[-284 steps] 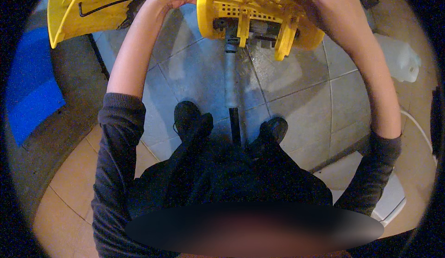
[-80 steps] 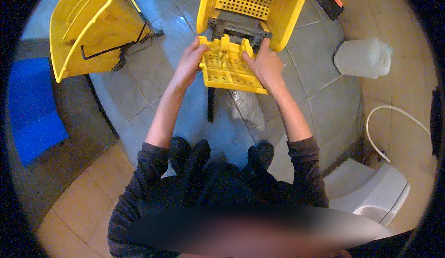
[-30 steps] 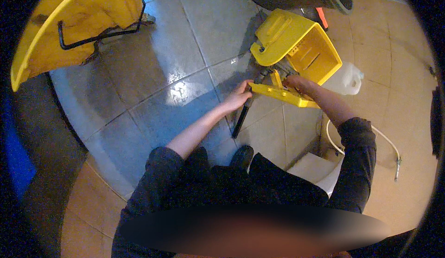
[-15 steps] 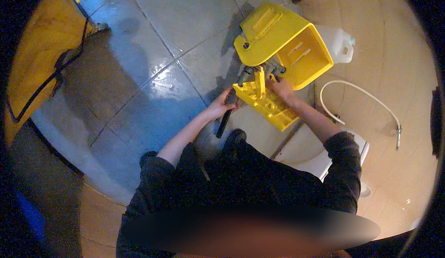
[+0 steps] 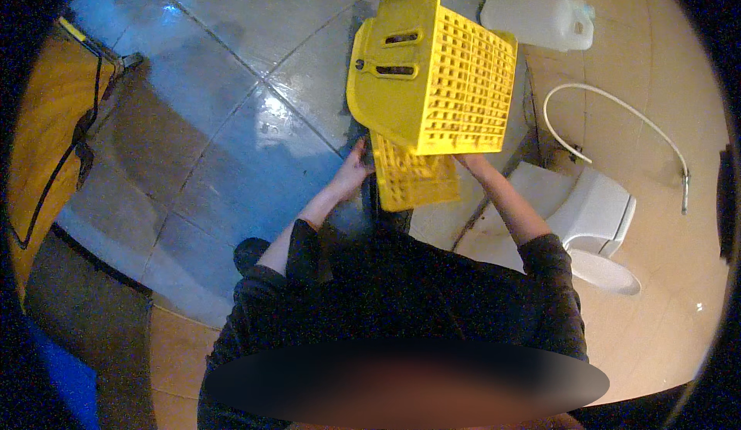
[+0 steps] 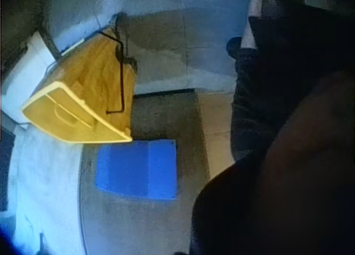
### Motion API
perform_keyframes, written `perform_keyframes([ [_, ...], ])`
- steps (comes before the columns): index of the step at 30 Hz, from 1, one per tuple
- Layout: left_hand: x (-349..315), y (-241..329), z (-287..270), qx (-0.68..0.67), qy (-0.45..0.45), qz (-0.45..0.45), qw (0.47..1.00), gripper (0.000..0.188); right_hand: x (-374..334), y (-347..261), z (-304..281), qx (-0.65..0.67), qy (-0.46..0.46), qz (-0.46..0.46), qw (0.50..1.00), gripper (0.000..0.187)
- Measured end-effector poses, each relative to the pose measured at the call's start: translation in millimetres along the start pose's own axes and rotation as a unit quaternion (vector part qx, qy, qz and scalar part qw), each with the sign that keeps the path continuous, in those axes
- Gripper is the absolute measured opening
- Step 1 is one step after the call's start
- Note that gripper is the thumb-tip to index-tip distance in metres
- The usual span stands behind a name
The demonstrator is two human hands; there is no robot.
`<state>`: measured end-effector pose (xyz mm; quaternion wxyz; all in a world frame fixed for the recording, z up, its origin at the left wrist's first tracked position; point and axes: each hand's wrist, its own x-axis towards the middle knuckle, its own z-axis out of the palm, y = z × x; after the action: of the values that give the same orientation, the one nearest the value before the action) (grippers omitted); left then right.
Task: The person assembles a yellow mop bucket by inserting the wringer mechanism into the bucket, attaching the handle, and securing the wringer basket. They repeatedly adjust and tighten components to ensure the parts are properly fitted.
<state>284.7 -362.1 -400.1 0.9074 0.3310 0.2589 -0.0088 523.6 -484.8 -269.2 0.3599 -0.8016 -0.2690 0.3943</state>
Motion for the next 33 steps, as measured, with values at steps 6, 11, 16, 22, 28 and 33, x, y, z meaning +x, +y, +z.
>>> perform_keyframes([
  [6,1,46,-19,0.293,-0.111,-0.054,0.948,0.062,12,43,-19,-0.418,-0.04,-0.092,0.903,0.04],
  [11,-29,130,26,0.423,0.209,0.317,0.823,0.057,15,-1,-27,-0.267,-0.096,0.003,0.959,0.056],
  [16,-12,196,68,0.618,0.128,0.518,0.578,0.073,8,-34,-40,-0.322,-0.154,0.035,0.934,0.072],
  [22,7,212,94,0.696,0.133,0.298,0.639,0.065,-11,-20,-32,-0.44,-0.153,0.166,0.869,0.059],
  [28,19,296,33,0.748,0.126,0.347,0.551,0.043,-17,-30,-13,-0.525,-0.187,0.04,0.829,0.054],
  [33,-22,342,-79,0.632,0.128,0.121,0.755,0.045,-25,-33,3,-0.552,-0.058,0.014,0.832,0.056],
])
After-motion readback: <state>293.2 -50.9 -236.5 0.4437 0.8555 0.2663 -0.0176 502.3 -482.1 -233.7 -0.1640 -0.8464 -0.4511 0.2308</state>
